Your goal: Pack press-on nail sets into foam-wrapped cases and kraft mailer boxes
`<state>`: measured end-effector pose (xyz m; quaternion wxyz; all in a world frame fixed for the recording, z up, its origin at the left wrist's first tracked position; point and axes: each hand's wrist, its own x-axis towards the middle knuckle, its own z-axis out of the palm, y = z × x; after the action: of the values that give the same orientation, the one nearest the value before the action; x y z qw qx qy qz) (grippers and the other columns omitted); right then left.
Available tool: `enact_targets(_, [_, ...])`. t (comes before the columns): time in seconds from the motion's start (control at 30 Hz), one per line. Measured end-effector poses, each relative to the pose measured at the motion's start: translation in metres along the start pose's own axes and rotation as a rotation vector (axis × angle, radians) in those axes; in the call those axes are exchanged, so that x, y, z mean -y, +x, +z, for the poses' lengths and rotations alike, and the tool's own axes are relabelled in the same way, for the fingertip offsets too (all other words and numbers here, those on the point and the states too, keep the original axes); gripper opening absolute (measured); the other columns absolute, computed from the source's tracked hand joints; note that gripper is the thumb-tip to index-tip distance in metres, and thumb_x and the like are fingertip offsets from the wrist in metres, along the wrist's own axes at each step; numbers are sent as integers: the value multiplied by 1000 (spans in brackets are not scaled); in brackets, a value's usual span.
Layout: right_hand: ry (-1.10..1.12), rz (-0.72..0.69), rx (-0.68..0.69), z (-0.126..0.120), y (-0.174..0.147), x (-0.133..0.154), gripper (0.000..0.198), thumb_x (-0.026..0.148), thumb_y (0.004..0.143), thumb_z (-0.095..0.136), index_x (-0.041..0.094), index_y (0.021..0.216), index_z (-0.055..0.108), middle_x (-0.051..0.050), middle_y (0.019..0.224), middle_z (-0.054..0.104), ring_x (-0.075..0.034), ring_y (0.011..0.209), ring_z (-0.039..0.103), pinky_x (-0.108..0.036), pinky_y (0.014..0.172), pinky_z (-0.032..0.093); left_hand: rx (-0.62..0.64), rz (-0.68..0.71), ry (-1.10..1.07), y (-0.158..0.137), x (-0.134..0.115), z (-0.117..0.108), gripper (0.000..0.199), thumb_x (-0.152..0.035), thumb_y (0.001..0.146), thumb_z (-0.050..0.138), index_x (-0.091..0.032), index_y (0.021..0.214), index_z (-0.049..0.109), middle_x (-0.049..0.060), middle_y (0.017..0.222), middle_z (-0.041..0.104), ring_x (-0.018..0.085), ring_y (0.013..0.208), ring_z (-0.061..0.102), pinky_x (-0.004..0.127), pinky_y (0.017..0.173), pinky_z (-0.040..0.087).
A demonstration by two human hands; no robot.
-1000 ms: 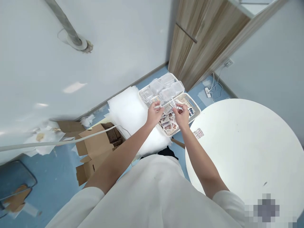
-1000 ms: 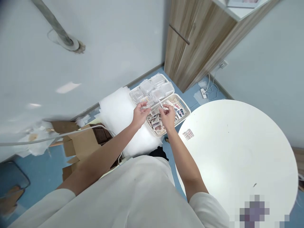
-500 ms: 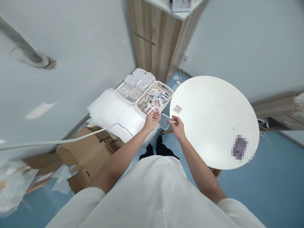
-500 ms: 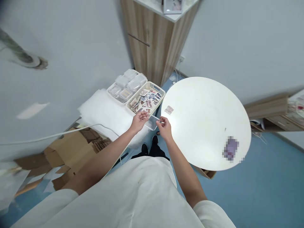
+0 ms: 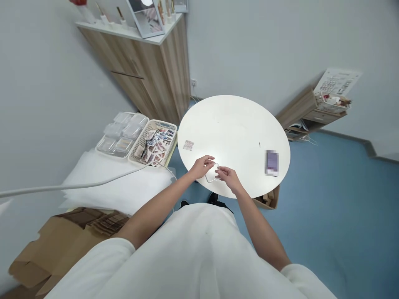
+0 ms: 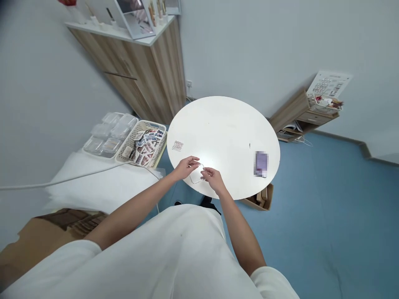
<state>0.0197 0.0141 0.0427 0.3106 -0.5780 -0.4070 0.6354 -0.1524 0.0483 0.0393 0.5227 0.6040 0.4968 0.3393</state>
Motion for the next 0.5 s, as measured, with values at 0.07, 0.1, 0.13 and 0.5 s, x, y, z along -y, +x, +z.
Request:
enact_targets(0.07, [37,14,-6,-20,0,-5,37,41,67,66,20,97,59,-7,99,67,-18,77,67,-33,75,48,20,-5,47,12,-5,18,30,-30,76,56,-21,104,58,6,99,65,17,82,61,34,77,48])
enact_targets(0.1, [58,19,-2,-29,1,-8,36,41,67,66,20,96,58,-7,98,68,-18,77,67,-33,75,48,15,-12,68,17,-7,27,30,-30,76,56,-22,104,58,6,103,64,16,81,61,33,77,48])
enact_targets(0.13, [79,23,0,-36,2,-11,35,40,67,67,21,95,58,-7,97,68,-18,78,67,-34,75,48,-1,-21,85,22,-8,34,29,-30,76,55,-22,104,58,6,106,62,16,82,61,33,76,48])
enact_targets(0.5, [302,84,-210,-85,10,-27,34,40,65,68,21,89,53,-8,99,67,-18,79,67,-33,76,50,-119,6,291,8,-10,83,23,-32,82,49,-23,100,61,6,102,59,19,97,55,35,86,45])
